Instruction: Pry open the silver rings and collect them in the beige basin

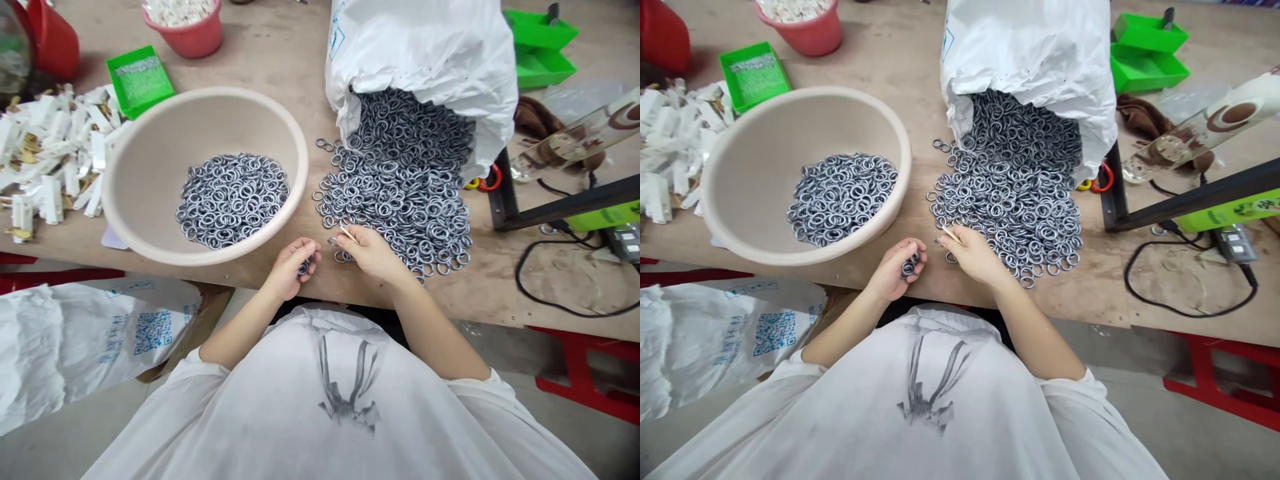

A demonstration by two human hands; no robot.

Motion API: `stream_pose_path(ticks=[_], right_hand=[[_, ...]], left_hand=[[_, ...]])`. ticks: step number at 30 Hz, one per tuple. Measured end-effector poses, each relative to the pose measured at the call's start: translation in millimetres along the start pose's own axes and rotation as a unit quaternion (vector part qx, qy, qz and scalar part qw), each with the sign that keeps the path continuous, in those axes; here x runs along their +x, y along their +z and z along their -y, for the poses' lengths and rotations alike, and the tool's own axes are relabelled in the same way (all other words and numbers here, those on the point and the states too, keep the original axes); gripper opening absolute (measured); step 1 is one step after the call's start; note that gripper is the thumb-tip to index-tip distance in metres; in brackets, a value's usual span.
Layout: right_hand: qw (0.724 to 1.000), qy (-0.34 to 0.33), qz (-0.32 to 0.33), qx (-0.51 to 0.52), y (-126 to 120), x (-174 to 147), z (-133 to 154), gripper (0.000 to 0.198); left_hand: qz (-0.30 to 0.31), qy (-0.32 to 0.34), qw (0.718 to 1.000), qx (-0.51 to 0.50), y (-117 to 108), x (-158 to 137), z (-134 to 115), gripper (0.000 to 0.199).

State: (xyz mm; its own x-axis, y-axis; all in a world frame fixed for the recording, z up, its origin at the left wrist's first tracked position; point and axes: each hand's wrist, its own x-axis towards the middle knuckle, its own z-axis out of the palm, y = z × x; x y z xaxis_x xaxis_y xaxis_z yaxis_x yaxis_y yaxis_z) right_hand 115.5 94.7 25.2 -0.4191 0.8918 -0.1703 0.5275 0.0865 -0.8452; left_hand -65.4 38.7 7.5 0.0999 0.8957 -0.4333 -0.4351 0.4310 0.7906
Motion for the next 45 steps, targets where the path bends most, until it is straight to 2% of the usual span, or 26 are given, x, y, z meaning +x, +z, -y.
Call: stream_pose_path(ticks=[3, 4, 6, 10, 12, 16, 19, 22, 25, 29, 32, 34, 36, 38, 39, 41, 45], right_hand=[[0.974, -0.007, 0.068, 0.215, 1, -15, 2, 0.039], [0.967, -0.004, 0.061, 0.247, 2, -19, 2, 0.041], [0.965, -0.009, 0.005, 0.262, 7, -26, 2, 0.040], [0.973, -0.052, -0.129, 0.187, 17, -34, -2, 0.032], [0.971, -0.064, -0.144, 0.180, 19, -35, -5, 0.033], [0.967, -0.066, -0.130, 0.208, 16, -35, -9, 0.035], [0.977, -0.118, -0.166, 0.054, 13, -40, -11, 0.042], [0.956, -0.176, -0.205, -0.117, 14, -46, -11, 0.048], [0.931, -0.197, -0.227, -0.205, 17, -50, -9, 0.048], [0.920, -0.209, -0.230, -0.237, 20, -50, -7, 0.045], [0.930, -0.202, -0.217, -0.216, 18, -48, -8, 0.043], [0.949, -0.162, -0.204, -0.179, 13, -44, -10, 0.042], [0.965, -0.093, -0.203, -0.135, 6, -40, -12, 0.039], [0.973, -0.045, -0.205, -0.099, 0, -37, -12, 0.037], [0.975, -0.045, -0.200, -0.089, -1, -37, -11, 0.037], [0.977, -0.085, -0.172, -0.093, 2, -38, -5, 0.038], [0.965, -0.154, -0.129, -0.169, 18, -44, 5, 0.046]], left_hand=[[0.019, 0.064, 0.995, 0.080, 12, 5, 5, 0.041], [0.028, 0.082, 0.991, 0.099, 15, 6, 6, 0.041], [0.038, 0.095, 0.989, 0.104, 24, 6, 9, 0.045], [0.033, 0.049, 0.998, 0.030, 40, 4, 13, 0.049], [0.034, 0.026, 0.999, 0.016, 46, 3, 14, 0.049], [0.038, -0.009, 0.999, 0.003, 56, -2, 11, 0.047], [0.019, -0.027, 0.999, -0.013, 59, -5, 7, 0.044], [-0.004, -0.049, 0.998, -0.027, 61, -8, 5, 0.043], [-0.014, -0.060, 0.997, -0.039, 61, -8, 4, 0.042], [-0.019, -0.062, 0.997, -0.047, 60, -7, 4, 0.042], [-0.009, -0.062, 0.997, -0.046, 58, -8, 4, 0.043], [0.023, -0.065, 0.997, -0.043, 56, -11, 3, 0.045], [0.067, -0.067, 0.995, -0.040, 54, -15, 3, 0.046], [0.091, -0.061, 0.993, -0.041, 51, -16, 4, 0.047], [0.088, -0.057, 0.994, -0.045, 49, -16, 4, 0.047], [0.054, -0.051, 0.996, -0.055, 46, -14, 4, 0.046], [-0.009, -0.040, 0.997, -0.071, 42, -11, 4, 0.045]])
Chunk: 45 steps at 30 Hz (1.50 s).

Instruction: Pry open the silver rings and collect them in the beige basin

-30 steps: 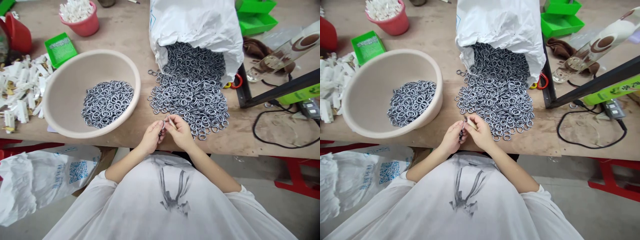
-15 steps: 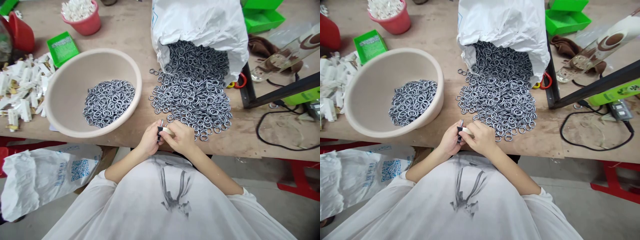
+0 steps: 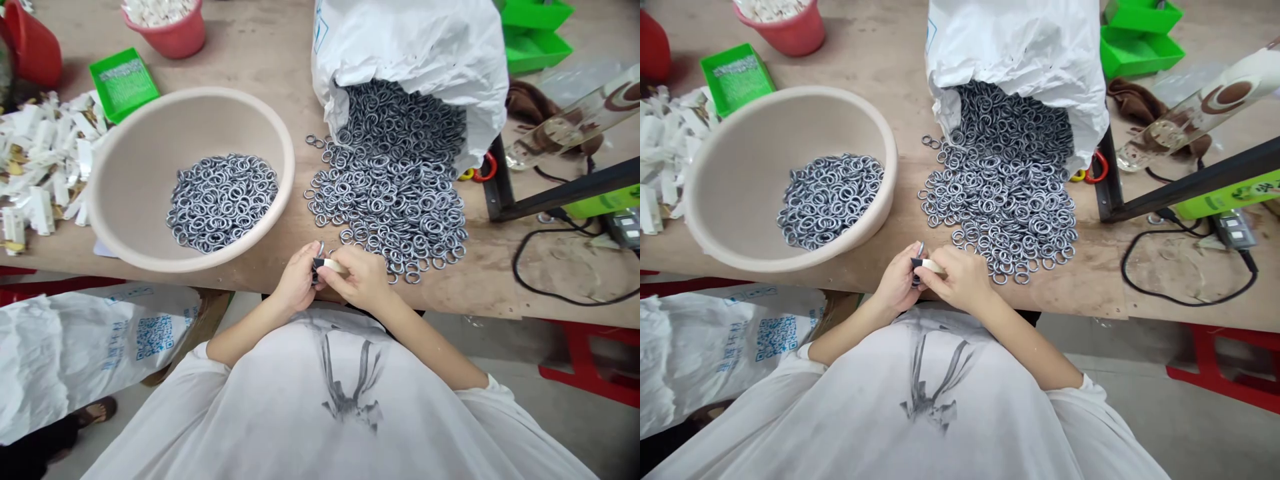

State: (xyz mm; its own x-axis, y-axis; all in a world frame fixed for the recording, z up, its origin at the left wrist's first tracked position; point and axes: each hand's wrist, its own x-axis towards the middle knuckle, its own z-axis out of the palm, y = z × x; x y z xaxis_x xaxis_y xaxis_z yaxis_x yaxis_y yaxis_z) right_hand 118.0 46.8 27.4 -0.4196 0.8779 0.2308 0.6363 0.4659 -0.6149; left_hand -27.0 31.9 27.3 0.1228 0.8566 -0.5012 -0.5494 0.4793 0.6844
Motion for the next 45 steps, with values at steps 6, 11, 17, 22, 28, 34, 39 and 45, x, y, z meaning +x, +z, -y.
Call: stream_pose_path(ticks=[6, 11, 17, 22, 28, 34, 39, 45], right_hand=[[1.000, -0.010, 0.000, -0.026, 8, 0, 3, 0.049], [1.000, -0.008, 0.001, -0.004, 7, 0, 4, 0.047], [0.994, 0.069, 0.045, 0.069, 13, 2, 7, 0.042], [0.989, 0.144, 0.020, -0.001, 11, 20, -11, 0.041], [0.972, 0.143, 0.037, -0.182, 5, 57, -22, 0.031], [0.943, 0.113, 0.139, -0.281, 20, 80, -16, 0.028], [0.948, 0.107, 0.117, -0.277, 17, 78, -27, 0.031], [0.949, 0.095, 0.136, -0.267, 17, 76, -31, 0.030]], left_hand=[[0.003, -0.007, 1.000, -0.005, -2, -3, -3, 0.045], [0.013, -0.012, 1.000, -0.009, -5, -5, -2, 0.044], [0.018, -0.017, 1.000, -0.014, -11, 4, -1, 0.044], [0.025, 0.001, 1.000, 0.002, -20, 0, 1, 0.045], [0.035, -0.005, 0.999, -0.023, -32, -7, 1, 0.044], [0.016, -0.001, 0.999, -0.036, -39, -1, -6, 0.035], [0.009, -0.005, 0.999, -0.049, -41, 6, -8, 0.031], [0.003, -0.024, 0.998, -0.057, -36, 11, -10, 0.032]])
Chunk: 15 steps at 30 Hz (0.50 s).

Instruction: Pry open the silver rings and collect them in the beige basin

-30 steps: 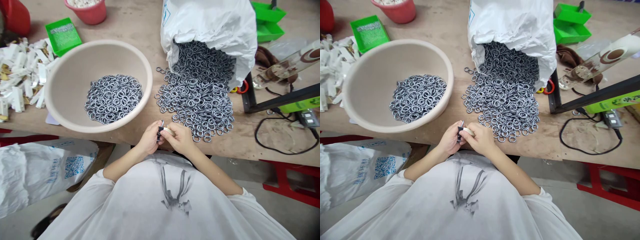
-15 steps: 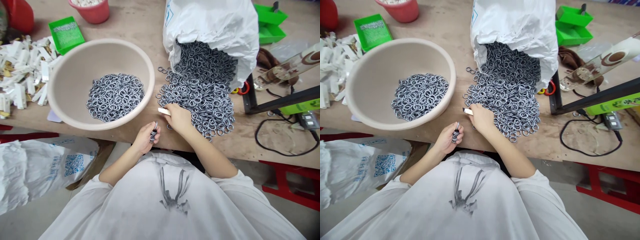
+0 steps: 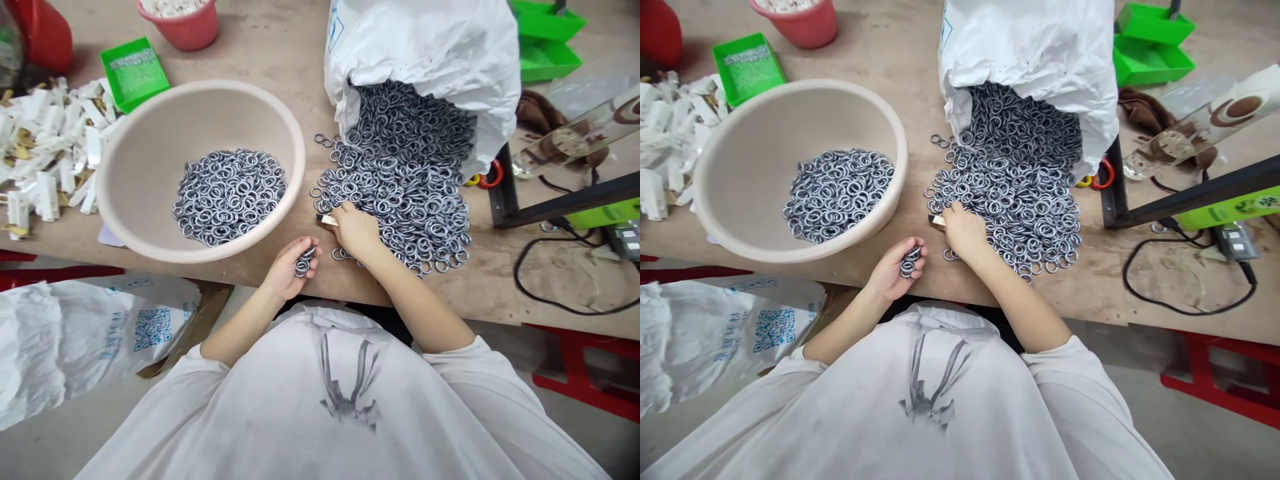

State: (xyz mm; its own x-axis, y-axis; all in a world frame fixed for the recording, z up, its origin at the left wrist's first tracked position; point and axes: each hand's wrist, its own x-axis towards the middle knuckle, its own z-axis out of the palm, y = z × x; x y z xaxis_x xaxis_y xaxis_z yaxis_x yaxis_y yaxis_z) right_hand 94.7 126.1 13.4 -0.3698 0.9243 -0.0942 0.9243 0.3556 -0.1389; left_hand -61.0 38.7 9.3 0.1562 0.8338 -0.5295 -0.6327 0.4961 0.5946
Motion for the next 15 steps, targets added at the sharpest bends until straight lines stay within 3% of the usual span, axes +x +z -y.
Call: stream_pose_path(ticks=[4, 8, 15], right_hand=[[0.996, 0.019, -0.036, 0.084, -9, -7, -11, 0.026], [0.974, 0.043, -0.076, 0.209, -14, -23, -24, 0.022], [0.892, 0.035, -0.016, 0.451, -3, -43, -27, 0.032]], left_hand=[[-0.004, 0.042, 0.997, 0.064, 3, 0, 1, 0.036], [-0.029, 0.130, 0.975, 0.177, 7, 9, 6, 0.035], [0.001, 0.195, 0.928, 0.317, 20, 32, 16, 0.039]])
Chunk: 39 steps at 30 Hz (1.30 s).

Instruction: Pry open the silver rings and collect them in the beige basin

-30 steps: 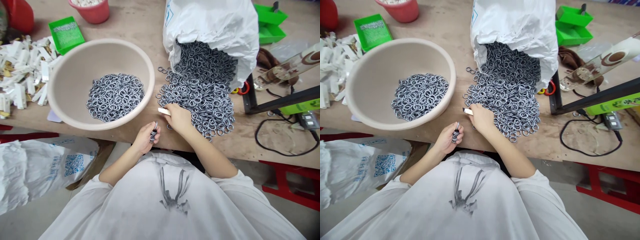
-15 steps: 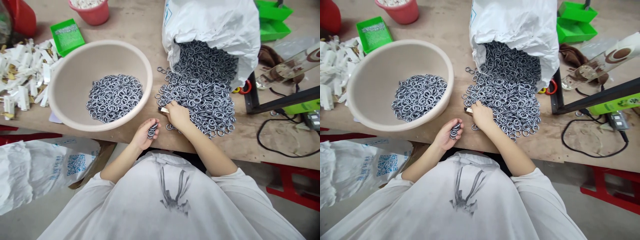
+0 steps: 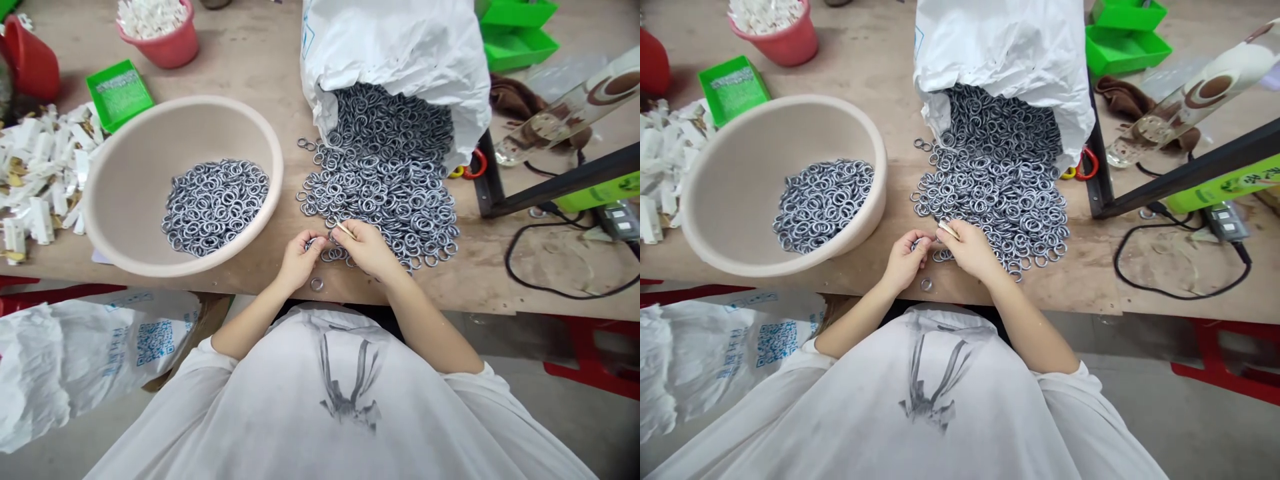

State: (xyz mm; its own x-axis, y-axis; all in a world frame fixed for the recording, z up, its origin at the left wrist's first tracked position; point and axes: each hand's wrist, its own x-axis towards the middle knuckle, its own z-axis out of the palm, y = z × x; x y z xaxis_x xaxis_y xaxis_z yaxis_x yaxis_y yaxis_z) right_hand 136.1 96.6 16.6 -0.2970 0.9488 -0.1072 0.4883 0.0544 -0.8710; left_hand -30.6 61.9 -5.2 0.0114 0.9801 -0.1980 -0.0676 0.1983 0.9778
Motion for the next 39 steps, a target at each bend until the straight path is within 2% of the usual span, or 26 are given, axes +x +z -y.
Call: stream_pose_path(ticks=[6, 9, 15, 19, 21, 24, 28, 35, 39], right_hand=[[0.992, 0.012, 0.013, 0.123, 2, -1, -5, 0.045], [0.983, 0.007, 0.023, 0.182, 3, -1, -1, 0.050], [0.969, -0.008, 0.028, 0.246, 11, -11, 14, 0.044], [0.956, -0.002, 0.031, 0.292, 18, -14, 13, 0.043], [0.968, -0.017, -0.022, 0.248, 18, -15, 11, 0.045], [0.987, -0.083, -0.094, 0.100, 13, -22, 12, 0.049], [0.983, -0.159, -0.080, -0.053, 9, -36, 19, 0.054], [0.975, -0.161, -0.079, -0.127, 13, -41, 21, 0.056], [0.982, -0.113, -0.100, -0.117, 9, -31, 12, 0.052]], left_hand=[[0.021, 0.031, 0.998, 0.042, 3, 5, 5, 0.041], [0.050, 0.027, 0.997, 0.044, 4, 4, 1, 0.039], [0.047, -0.072, 0.993, -0.084, 11, -4, -14, 0.042], [0.068, -0.101, 0.981, -0.150, 15, -13, -27, 0.043], [0.084, -0.106, 0.974, -0.180, 14, -17, -32, 0.044], [0.095, -0.130, 0.963, -0.217, 12, -20, -37, 0.044], [0.068, -0.159, 0.957, -0.234, 12, -24, -39, 0.045], [0.076, -0.170, 0.951, -0.248, 12, -28, -41, 0.037], [0.130, -0.162, 0.942, -0.262, 11, -34, -43, 0.038]])
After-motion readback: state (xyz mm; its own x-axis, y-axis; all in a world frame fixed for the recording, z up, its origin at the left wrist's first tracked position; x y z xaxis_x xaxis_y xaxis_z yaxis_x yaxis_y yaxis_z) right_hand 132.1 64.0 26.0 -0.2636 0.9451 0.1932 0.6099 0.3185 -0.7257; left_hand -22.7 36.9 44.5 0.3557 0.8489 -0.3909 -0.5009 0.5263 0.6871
